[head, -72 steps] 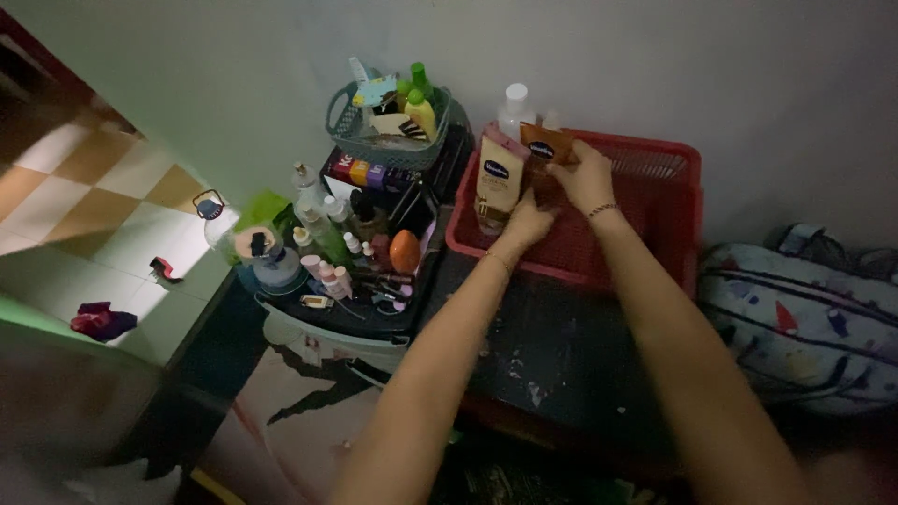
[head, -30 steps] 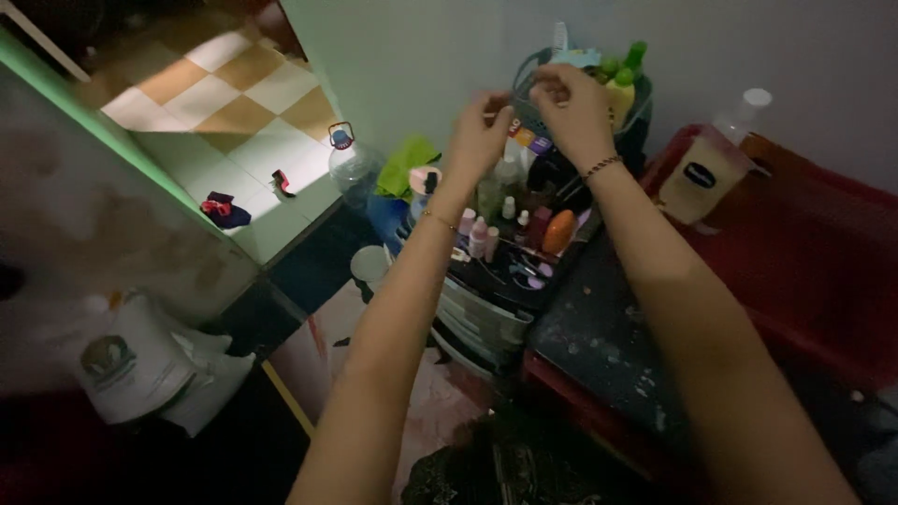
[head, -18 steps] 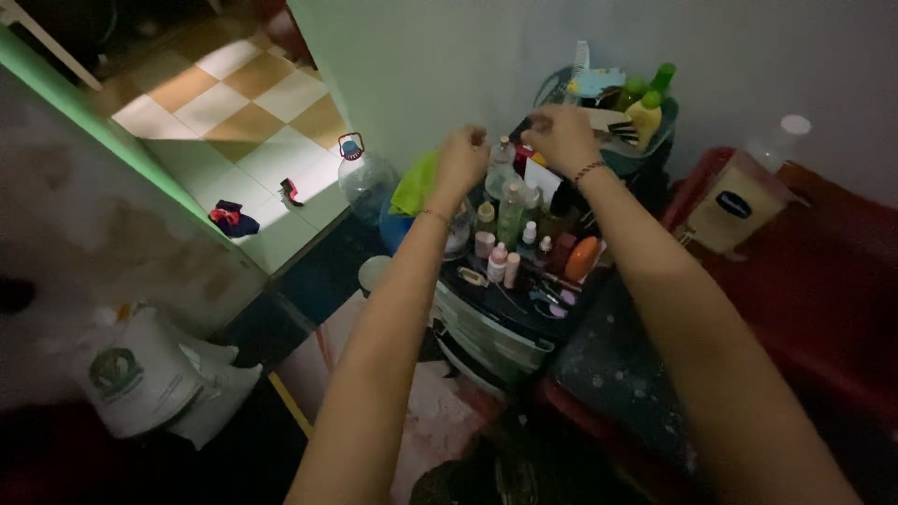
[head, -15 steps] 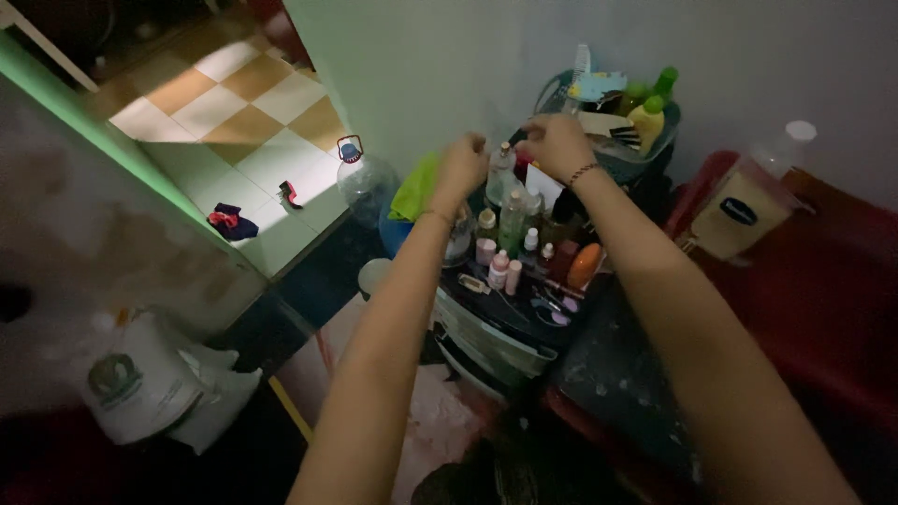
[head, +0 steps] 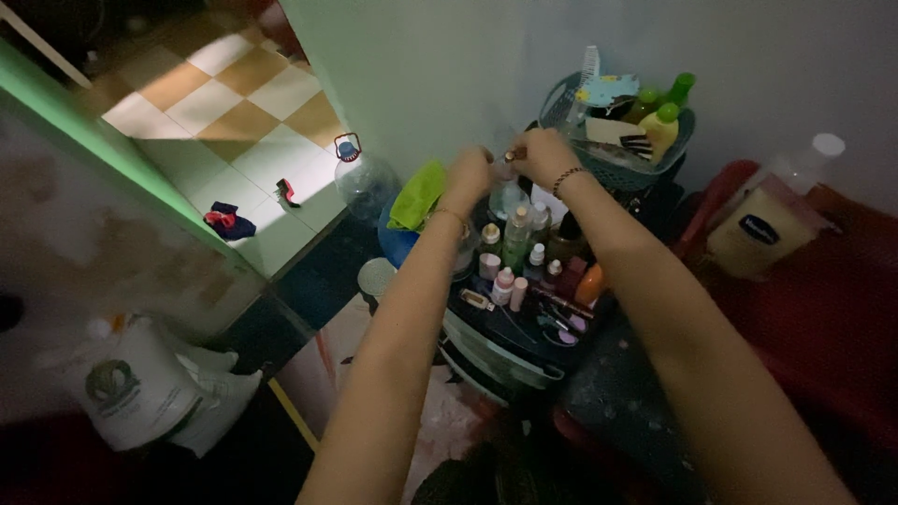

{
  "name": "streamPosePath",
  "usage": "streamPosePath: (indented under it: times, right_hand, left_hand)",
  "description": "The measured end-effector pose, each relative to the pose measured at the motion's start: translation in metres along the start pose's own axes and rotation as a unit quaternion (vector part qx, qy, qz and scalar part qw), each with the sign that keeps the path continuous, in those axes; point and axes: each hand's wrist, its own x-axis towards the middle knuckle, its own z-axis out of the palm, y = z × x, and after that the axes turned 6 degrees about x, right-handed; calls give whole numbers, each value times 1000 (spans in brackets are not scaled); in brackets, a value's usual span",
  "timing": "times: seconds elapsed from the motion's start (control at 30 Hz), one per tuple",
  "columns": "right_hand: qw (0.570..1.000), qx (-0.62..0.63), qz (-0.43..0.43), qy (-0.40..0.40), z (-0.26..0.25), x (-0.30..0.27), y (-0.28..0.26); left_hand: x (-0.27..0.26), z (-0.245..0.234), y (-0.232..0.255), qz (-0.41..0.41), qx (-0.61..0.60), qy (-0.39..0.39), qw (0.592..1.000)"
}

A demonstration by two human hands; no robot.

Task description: The person picks up skincare tubes, bottles, and jars from a cluttered surface and places them into a red plastic basket.

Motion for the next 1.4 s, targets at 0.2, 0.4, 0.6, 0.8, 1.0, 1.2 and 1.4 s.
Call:
streamPosePath:
  times: [0.2, 0.4, 0.6, 0.8, 1.0, 1.2, 1.4]
  right_hand:
    - [999, 31, -19, -6, -1, 2, -2]
    - [997, 70, 7, 41, -4, -4, -8]
    - [983, 99, -60, 141, -18, -1, -5]
    - [967, 108, -115, 203, -51, -19, -13]
    - [945, 124, -148, 265, -88, -41, -18]
    - [934, 88, -180, 297, -128, -80, -17]
    - [924, 24, -199, 326, -165, -122, -7]
  left_hand:
    - [-9, -10, 8, -1, -1, -29, 1000]
    - [-15, -20, 16, 22, -18, 37, 999]
    - [-23, -40, 37, 49, -98, 106, 988]
    - [-38, -59, 65, 112, -189, 156, 963]
    - [-52, -81, 109, 147, -213, 182, 949]
    - [-69, -83, 146, 243, -242, 221, 913]
    - [-86, -75, 185, 286, -288, 200, 892]
